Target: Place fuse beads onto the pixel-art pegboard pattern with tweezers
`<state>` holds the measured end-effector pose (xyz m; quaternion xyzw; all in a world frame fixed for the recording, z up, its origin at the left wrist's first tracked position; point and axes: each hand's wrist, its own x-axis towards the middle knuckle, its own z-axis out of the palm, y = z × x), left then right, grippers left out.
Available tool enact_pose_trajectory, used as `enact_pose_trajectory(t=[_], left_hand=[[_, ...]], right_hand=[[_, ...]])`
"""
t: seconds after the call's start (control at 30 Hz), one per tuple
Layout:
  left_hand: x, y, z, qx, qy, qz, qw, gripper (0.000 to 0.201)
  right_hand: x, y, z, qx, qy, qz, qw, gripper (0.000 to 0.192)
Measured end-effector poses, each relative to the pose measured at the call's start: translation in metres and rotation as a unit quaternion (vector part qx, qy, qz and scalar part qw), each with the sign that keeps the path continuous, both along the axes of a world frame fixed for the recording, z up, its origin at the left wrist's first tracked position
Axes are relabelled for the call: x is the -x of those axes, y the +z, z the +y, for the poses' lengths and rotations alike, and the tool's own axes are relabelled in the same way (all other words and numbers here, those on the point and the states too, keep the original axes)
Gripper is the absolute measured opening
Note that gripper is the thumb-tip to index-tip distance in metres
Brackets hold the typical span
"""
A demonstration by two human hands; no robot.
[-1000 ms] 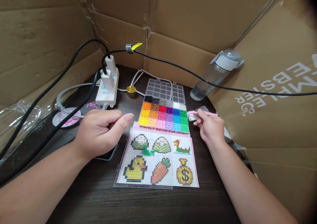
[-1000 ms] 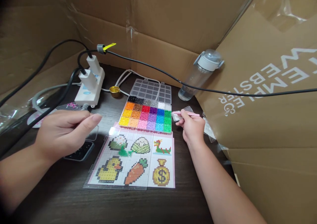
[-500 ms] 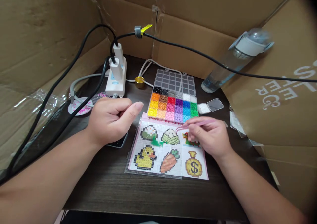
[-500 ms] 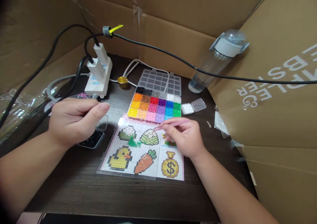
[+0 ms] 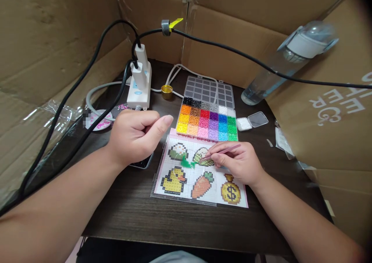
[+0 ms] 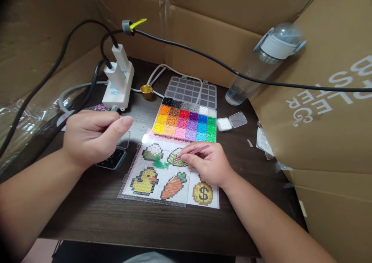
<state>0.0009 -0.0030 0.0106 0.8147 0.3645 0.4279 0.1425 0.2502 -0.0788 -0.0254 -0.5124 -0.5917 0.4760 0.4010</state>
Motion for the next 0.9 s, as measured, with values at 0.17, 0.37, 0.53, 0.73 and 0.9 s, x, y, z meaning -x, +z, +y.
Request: enact_pose_trajectory(t=[0.17,0.37,0.53,0.73,0.9], left_hand=[[0.0001,-0.0001,0.0004,-0.006,-0.002,-0.003,1.000,0.049],[-0.0006,-0.0001,-0.0008,-0.005,-0.001,-0.004,1.000,0.049],[-0.0006,-0.0005,-0.0008,-0.002,0.003,-0.003,1.000,0.049],[-0.0008,-0.0006,-0.0005,0.000,0.002,-0.004,1.000,0.049],[-0.0010,-0.0006,-0.0008,-0.002,0.007,-0.004,1.000,0.049]], right_hand=[[0.0006,-0.0002,0.0000,0.000,-0.008,0.003,1.000,0.013],[-0.0006,-0.0014,-0.0004,0.006,-0.025,0.002,1.000,0.011],[0.0005,-0.0019,-0.0002,0.009,-0.033,0.002,0.999,0.013],[0.0002,-0.0046,-0.0005,-0.002,-0.035,0.021,0.999,0.012],[0.0024,-0.0042,-0.0002,-0.001,-0.041,0.014,0.999,0.013]])
